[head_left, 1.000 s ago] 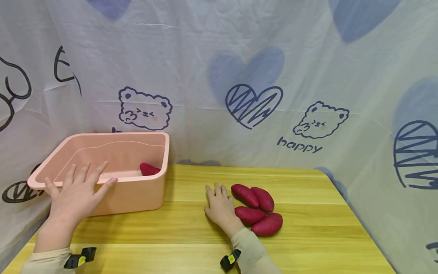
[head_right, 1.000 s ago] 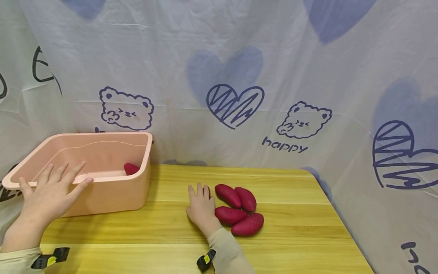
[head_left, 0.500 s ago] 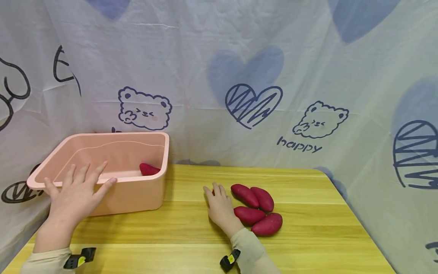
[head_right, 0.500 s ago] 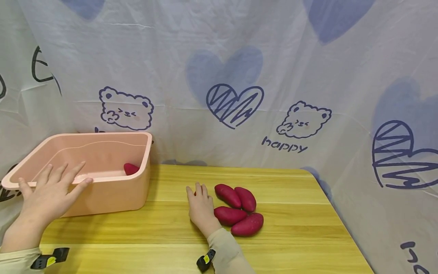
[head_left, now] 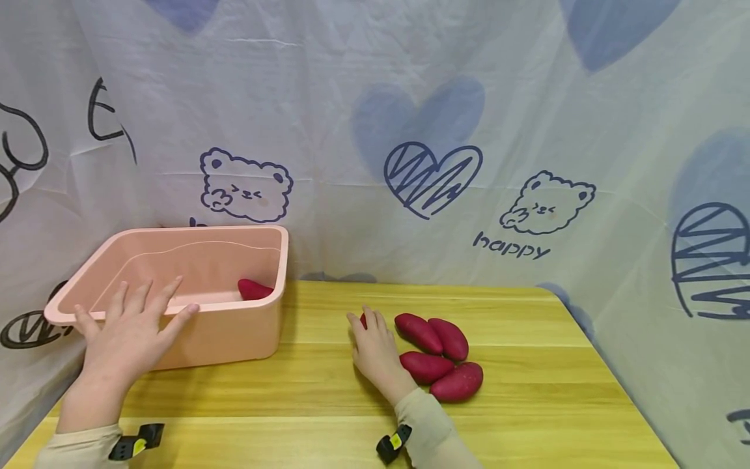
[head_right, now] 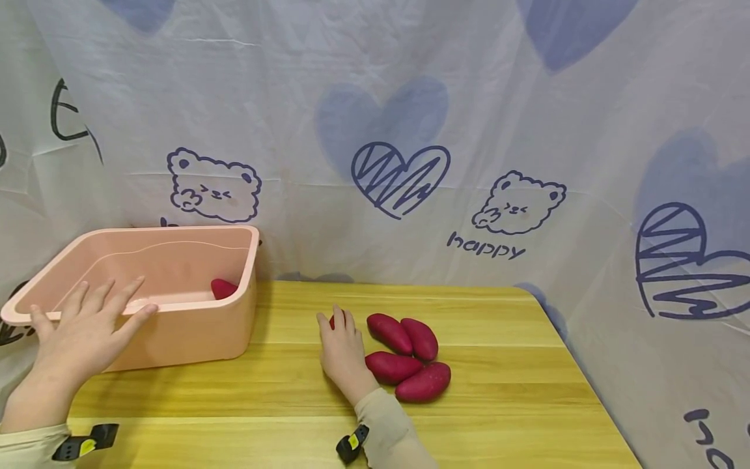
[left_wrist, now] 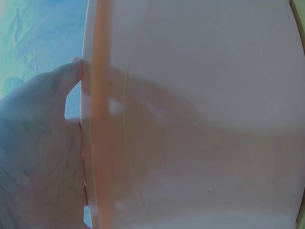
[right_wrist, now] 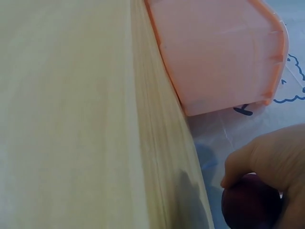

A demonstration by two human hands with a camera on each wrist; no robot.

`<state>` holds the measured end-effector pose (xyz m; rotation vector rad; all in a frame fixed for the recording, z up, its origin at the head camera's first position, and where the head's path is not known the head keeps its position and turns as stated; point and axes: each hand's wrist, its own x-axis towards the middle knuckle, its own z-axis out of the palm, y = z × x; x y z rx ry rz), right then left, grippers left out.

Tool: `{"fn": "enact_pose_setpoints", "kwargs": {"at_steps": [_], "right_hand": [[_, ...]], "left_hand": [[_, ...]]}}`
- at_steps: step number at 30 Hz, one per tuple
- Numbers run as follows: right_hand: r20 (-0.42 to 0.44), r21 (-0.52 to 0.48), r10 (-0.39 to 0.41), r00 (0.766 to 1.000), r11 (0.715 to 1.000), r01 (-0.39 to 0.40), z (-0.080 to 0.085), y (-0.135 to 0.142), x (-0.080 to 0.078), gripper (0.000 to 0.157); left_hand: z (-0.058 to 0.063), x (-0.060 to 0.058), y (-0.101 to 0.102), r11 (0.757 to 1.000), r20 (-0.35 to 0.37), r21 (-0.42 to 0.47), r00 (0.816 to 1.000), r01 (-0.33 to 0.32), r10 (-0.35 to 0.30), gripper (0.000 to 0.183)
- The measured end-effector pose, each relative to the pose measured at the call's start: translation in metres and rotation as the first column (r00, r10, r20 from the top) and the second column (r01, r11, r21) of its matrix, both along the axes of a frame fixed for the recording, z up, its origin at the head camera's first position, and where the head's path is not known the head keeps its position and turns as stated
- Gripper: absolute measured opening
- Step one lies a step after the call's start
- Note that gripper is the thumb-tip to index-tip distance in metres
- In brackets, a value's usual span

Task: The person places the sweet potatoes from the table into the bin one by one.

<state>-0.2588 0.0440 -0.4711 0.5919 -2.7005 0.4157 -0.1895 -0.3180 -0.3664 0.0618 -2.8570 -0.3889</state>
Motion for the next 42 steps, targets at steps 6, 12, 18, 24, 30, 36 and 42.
{"fn": "enact_pose_setpoints", "kwargs": {"at_steps": [6, 12, 18, 24, 30, 36, 42], "right_hand": [[-0.092, -0.023, 0.027, 0.995, 0.999, -0.029, 0.004, 0.0, -0.001, 0.061], [-0.144, -0.035, 0.042, 0.989, 0.998, -0.047, 0.008, -0.001, 0.0, 0.056], [-0.167, -0.047, 0.049, 0.985, 0.997, -0.058, 0.012, -0.003, 0.0, 0.056], [-0.196, -0.045, 0.048, 0.98, 0.997, -0.057, 0.015, -0.003, 0.0, 0.055], [-0.217, -0.065, 0.042, 0.975, 0.996, -0.058, 0.02, -0.004, 0.0, 0.055], [-0.254, -0.046, 0.039, 0.966, 0.998, -0.052, 0.023, -0.006, -0.002, 0.053], [-0.265, -0.063, 0.053, 0.963, 0.995, -0.072, 0.026, -0.008, -0.004, 0.053]], "left_hand": [[0.0, 0.0, -0.001, 1.0, 0.012, -0.003, 1.0, -0.006, 0.006, 0.075], [0.0, 0.001, -0.001, 1.0, 0.014, -0.006, 1.0, -0.006, 0.007, 0.075], [0.001, 0.001, -0.001, 1.0, 0.015, -0.007, 1.0, -0.011, 0.011, 0.076], [0.001, 0.001, 0.0, 1.0, 0.012, -0.011, 1.0, -0.013, 0.013, 0.076], [0.0, 0.0, 0.0, 1.0, 0.009, -0.01, 1.0, -0.01, 0.01, 0.075], [0.001, 0.0, 0.0, 1.0, 0.0, -0.012, 1.0, -0.008, 0.008, 0.074], [0.001, 0.0, 0.0, 1.0, 0.0, -0.012, 1.0, -0.008, 0.008, 0.074]]}}
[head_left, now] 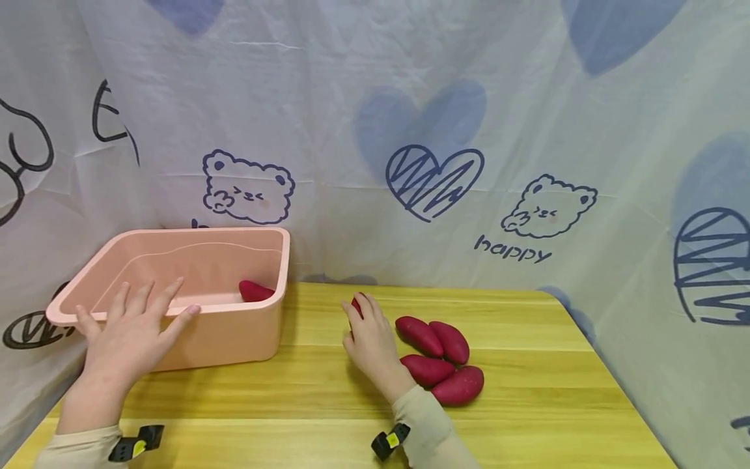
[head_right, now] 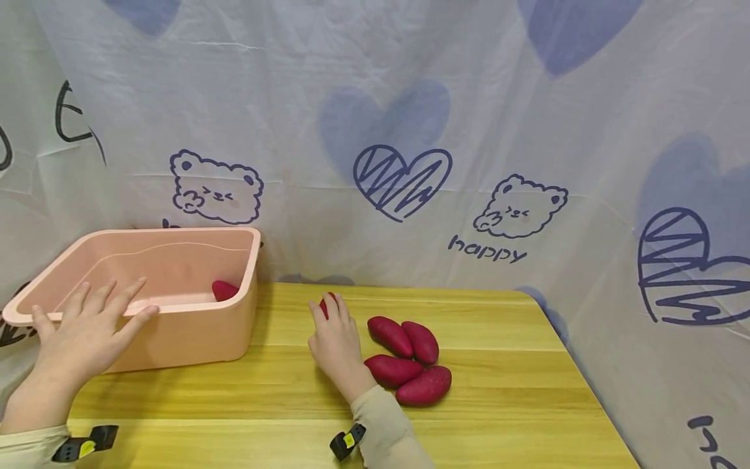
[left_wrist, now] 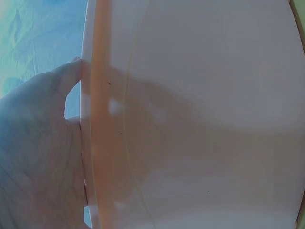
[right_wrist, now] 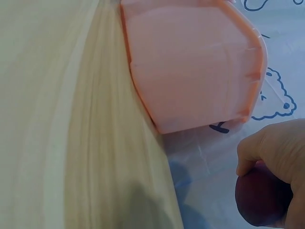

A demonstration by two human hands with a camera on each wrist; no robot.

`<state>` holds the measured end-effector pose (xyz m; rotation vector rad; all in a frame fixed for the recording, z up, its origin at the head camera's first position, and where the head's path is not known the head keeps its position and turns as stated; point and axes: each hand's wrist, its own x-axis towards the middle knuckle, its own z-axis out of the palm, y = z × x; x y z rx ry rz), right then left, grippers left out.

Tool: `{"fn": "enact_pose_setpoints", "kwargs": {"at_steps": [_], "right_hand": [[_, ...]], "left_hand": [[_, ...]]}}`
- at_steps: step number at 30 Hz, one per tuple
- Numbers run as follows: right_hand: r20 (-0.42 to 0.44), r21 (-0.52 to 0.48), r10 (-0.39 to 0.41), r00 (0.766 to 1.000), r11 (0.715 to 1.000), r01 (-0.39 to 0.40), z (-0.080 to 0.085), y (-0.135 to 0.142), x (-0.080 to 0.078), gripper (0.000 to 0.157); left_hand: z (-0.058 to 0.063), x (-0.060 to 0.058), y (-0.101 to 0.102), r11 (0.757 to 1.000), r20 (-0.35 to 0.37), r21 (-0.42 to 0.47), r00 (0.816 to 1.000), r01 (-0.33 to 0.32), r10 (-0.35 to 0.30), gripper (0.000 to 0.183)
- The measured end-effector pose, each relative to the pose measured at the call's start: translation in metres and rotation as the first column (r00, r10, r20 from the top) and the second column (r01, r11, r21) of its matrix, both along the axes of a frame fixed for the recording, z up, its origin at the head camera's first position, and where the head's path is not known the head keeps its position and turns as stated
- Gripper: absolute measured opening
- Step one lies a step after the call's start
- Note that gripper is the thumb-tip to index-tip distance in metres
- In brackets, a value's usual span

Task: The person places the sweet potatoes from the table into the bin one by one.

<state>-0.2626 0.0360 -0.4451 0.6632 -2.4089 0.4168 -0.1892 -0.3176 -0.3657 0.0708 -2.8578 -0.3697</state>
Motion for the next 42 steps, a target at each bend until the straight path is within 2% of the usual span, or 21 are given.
{"fn": "enact_pose_setpoints", "kwargs": {"at_steps": [9, 16, 31, 42], "right_hand": [[0.032, 0.005, -0.003, 0.999, 1.0, 0.003, 0.011, -0.004, -0.002, 0.055], [0.014, -0.004, 0.007, 1.0, 1.0, -0.007, 0.023, -0.009, -0.005, 0.05], [-0.039, 0.018, 0.027, 0.999, 0.999, -0.026, 0.05, -0.031, -0.007, 0.052], [-0.028, 0.054, 0.029, 0.999, 0.998, -0.027, 0.069, -0.047, -0.007, 0.053]], "left_hand": [[-0.001, 0.001, 0.0, 1.0, -0.008, 0.007, 1.0, 0.003, -0.003, 0.073], [0.0, 0.0, 0.001, 1.0, -0.011, 0.005, 1.0, 0.001, -0.001, 0.074], [0.0, 0.001, 0.001, 1.0, 0.009, 0.003, 1.0, -0.001, 0.001, 0.075], [0.0, 0.0, 0.001, 1.0, 0.024, 0.008, 1.0, 0.003, -0.003, 0.075]]}}
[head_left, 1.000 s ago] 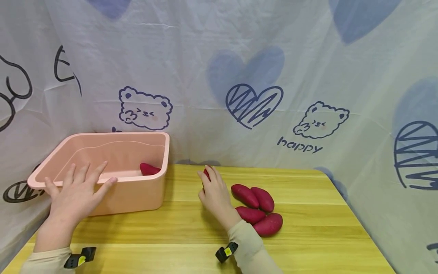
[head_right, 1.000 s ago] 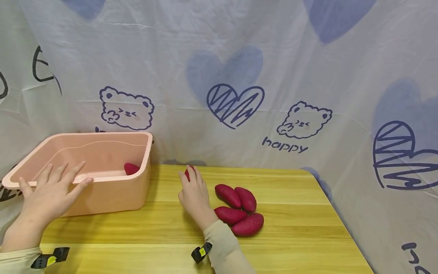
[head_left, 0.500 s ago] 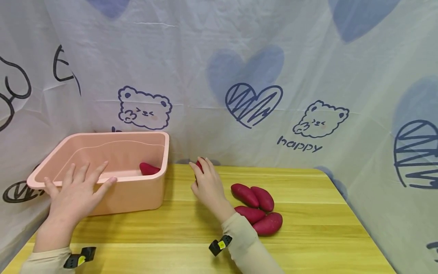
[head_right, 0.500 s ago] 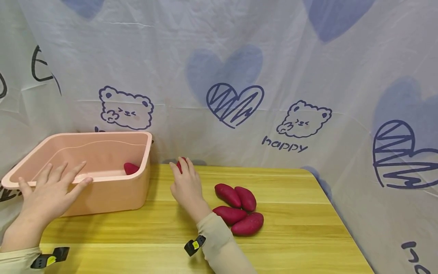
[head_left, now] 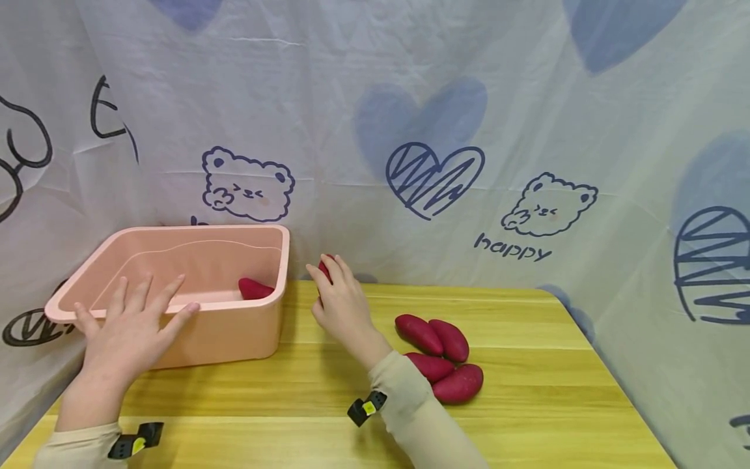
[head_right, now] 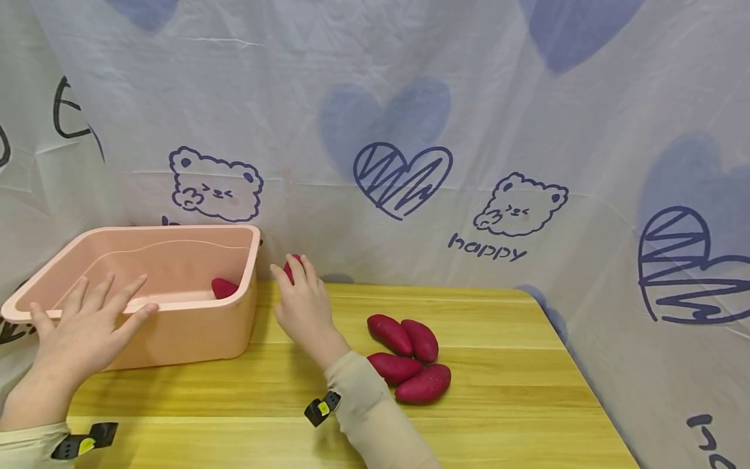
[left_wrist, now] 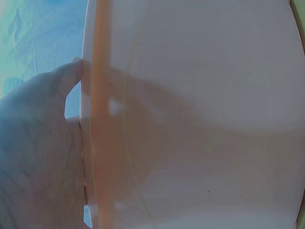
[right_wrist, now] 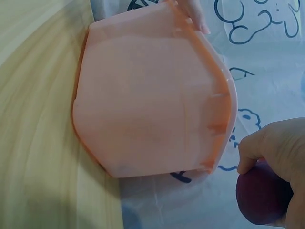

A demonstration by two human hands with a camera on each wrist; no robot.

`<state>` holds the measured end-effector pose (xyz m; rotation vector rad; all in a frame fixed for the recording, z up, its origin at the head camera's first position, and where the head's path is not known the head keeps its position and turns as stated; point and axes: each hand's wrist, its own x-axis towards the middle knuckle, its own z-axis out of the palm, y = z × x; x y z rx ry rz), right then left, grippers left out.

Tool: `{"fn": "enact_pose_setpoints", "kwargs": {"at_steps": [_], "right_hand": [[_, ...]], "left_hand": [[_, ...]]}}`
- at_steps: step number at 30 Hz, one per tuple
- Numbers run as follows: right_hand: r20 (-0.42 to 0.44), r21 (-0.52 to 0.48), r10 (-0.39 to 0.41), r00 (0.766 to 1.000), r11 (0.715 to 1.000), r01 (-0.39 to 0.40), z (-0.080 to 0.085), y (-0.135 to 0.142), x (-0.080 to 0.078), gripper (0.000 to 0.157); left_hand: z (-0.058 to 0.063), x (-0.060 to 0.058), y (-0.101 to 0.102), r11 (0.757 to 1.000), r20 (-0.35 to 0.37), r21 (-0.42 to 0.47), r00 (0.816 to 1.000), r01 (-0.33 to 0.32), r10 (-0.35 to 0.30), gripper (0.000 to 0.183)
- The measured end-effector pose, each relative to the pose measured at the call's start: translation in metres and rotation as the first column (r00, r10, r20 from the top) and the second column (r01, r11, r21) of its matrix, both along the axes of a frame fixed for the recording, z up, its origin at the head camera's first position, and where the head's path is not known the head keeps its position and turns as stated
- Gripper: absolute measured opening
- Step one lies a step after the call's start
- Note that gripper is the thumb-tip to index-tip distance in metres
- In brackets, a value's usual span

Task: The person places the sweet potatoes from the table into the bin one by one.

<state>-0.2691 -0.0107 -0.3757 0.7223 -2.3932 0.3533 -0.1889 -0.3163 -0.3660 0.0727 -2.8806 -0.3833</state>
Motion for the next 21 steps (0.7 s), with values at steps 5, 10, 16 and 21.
{"fn": "enact_pose_setpoints", "kwargs": {"at_steps": [5, 10, 16, 21], "right_hand": [[-0.017, 0.0, 0.008, 1.0, 1.0, -0.008, 0.006, -0.006, 0.0, 0.053], [-0.034, -0.001, 0.021, 0.999, 1.0, -0.021, 0.015, -0.012, 0.0, 0.052], [-0.034, 0.021, 0.035, 0.999, 0.999, -0.034, 0.024, -0.02, 0.003, 0.054], [-0.046, 0.033, 0.051, 0.998, 0.998, -0.05, 0.029, -0.03, 0.004, 0.053]], "left_hand": [[0.0, 0.0, 0.0, 1.0, -0.009, 0.0, 1.0, 0.004, -0.004, 0.074], [0.001, 0.001, 0.001, 1.0, -0.011, -0.002, 1.0, 0.005, -0.005, 0.074], [0.001, 0.001, 0.001, 1.0, -0.008, -0.002, 1.0, 0.01, -0.01, 0.075], [0.0, 0.001, 0.001, 1.0, -0.005, -0.003, 1.0, 0.006, -0.006, 0.076]]}}
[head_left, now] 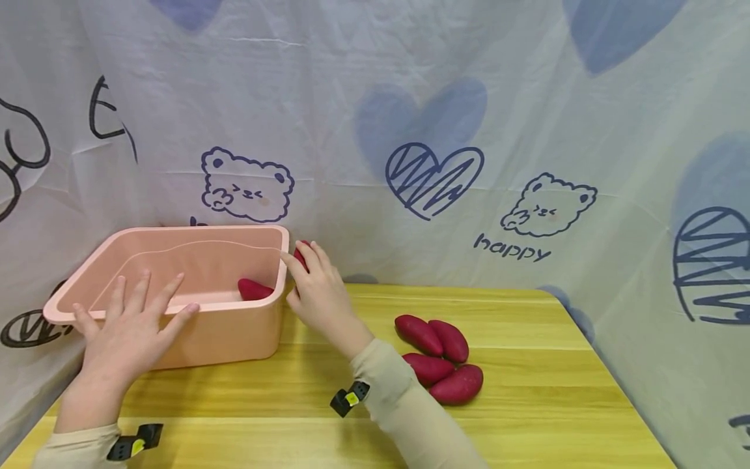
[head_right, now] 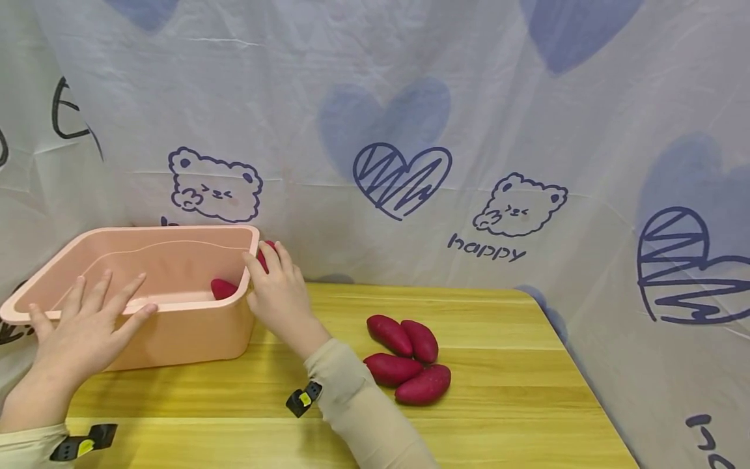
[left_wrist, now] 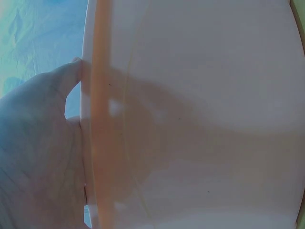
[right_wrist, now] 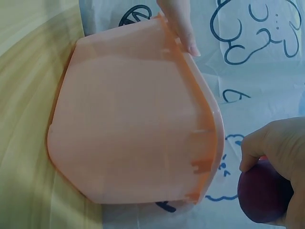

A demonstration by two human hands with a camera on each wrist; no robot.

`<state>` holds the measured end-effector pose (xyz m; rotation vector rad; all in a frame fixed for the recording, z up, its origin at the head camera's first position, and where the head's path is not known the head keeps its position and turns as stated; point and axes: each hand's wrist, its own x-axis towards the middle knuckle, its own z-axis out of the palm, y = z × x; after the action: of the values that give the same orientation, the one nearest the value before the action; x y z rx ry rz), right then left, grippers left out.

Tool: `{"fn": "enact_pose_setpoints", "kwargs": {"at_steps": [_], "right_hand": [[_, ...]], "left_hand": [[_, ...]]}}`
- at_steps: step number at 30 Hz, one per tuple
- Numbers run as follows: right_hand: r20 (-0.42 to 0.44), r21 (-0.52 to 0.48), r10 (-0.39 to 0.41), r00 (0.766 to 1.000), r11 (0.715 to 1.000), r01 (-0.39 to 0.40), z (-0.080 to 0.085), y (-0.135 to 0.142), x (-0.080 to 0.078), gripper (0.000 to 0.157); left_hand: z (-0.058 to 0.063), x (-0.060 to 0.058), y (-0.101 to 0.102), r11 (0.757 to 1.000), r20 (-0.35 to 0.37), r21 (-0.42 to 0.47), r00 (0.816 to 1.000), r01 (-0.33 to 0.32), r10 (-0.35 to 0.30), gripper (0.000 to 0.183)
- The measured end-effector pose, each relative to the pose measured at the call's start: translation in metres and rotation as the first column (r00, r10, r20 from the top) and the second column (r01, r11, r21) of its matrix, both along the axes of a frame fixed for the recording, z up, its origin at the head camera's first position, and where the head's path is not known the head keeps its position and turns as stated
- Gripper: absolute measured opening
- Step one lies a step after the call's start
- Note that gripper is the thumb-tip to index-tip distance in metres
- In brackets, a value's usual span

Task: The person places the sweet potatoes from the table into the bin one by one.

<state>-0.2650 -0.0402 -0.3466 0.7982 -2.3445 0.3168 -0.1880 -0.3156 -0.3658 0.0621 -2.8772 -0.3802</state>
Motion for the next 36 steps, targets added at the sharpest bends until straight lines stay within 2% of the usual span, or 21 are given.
{"fn": "enact_pose_setpoints", "kwargs": {"at_steps": [7, 12, 31, 36], "right_hand": [[-0.076, -0.01, 0.02, 0.997, 1.0, -0.02, 0.002, -0.014, -0.002, 0.046], [-0.11, -0.007, 0.039, 0.993, 0.999, -0.04, 0.003, -0.022, -0.005, 0.048], [-0.043, 0.098, 0.069, 0.997, 0.993, -0.064, 0.016, -0.058, -0.02, 0.048], [-0.006, 0.137, 0.044, 0.999, 0.99, -0.042, 0.019, -0.069, -0.022, 0.048]], "left_hand": [[-0.001, -0.001, -0.001, 1.0, -0.007, -0.002, 1.0, -0.001, 0.001, 0.075], [-0.003, -0.001, -0.002, 1.0, -0.016, -0.004, 1.0, 0.003, -0.003, 0.074], [-0.002, -0.001, -0.001, 1.0, -0.011, -0.002, 1.0, -0.004, 0.004, 0.074], [-0.002, -0.001, -0.002, 1.0, -0.018, -0.001, 1.0, 0.0, 0.0, 0.073]]}}
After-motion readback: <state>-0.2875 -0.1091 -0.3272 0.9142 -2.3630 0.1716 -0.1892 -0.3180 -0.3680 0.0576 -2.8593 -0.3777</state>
